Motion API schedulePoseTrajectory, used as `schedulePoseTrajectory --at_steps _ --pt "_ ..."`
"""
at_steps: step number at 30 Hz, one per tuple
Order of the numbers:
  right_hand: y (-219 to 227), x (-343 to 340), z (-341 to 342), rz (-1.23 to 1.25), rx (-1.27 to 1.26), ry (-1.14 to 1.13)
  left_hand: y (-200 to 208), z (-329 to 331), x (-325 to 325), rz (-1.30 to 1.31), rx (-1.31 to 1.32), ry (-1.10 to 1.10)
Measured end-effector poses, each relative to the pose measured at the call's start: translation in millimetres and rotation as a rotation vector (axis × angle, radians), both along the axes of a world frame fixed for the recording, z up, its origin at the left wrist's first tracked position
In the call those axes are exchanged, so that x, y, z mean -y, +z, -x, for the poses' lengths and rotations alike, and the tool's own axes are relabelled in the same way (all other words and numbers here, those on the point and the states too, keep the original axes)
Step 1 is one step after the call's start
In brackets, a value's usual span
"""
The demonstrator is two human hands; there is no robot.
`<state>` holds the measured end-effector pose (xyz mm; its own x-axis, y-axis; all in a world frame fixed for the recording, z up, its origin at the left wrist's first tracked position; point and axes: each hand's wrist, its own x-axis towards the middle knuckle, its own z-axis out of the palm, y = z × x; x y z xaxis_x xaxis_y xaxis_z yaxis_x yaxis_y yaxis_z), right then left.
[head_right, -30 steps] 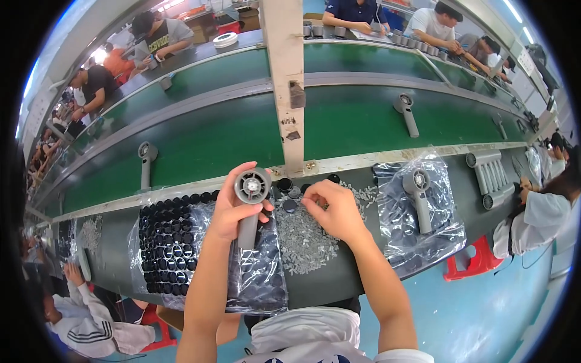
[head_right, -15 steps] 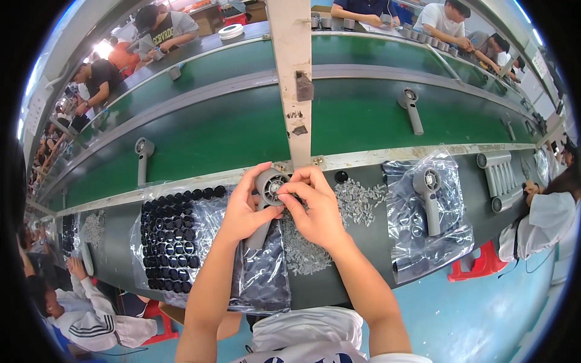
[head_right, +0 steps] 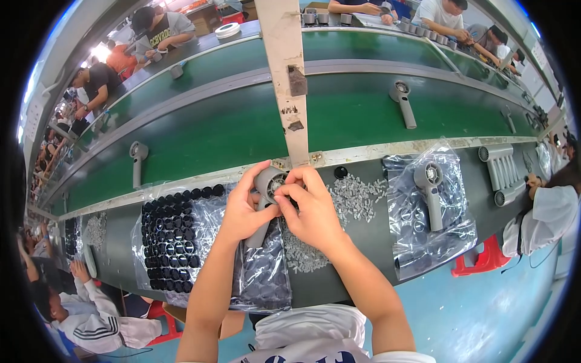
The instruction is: The person assembles circular components by hand, fitting plastic housings and metal parts together on a production line.
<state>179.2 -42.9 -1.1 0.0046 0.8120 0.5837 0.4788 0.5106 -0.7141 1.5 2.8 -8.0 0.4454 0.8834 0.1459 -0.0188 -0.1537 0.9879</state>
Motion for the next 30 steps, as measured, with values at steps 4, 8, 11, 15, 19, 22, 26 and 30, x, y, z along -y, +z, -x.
schedulePoseTrajectory --at_steps 4,8,11,15,19,22,26,30 --pt "-4.0 1.0 2.7 0.011 -0.004 -0.012 1.7 -0.2 1.4 0.023 -0.021 0.021" --pt "-2.8 3.3 5.6 -0.063 -0.012 -0.001 1.2 0.1 1.1 0.036 0.004 0.051" --pt "-9.0 4.2 8.5 -0.058 0.003 0.026 -3.9 1.4 0.1 -0.004 0.046 0.056" --pt "-5.3 2.7 1.1 -0.047 0.064 0.001 7.4 -2.3 4.3 0.220 0.291 0.021" --pt "-4.7 3.2 0.3 -0.052 0.076 0.011 5.1 1.9 2.3 0.208 0.266 0.005" --pt "-4.8 3.4 -0.8 -0.065 0.055 0.011 2.3 2.8 1.8 0.174 0.222 -0.003" --pt "-1.0 5.5 -2.3 -0.086 0.056 0.038 6.4 2.1 3.2 0.197 0.192 -0.009" --pt "1.3 6.9 -1.5 -0.097 0.064 0.062 5.3 3.5 1.9 0.174 0.170 -0.025"
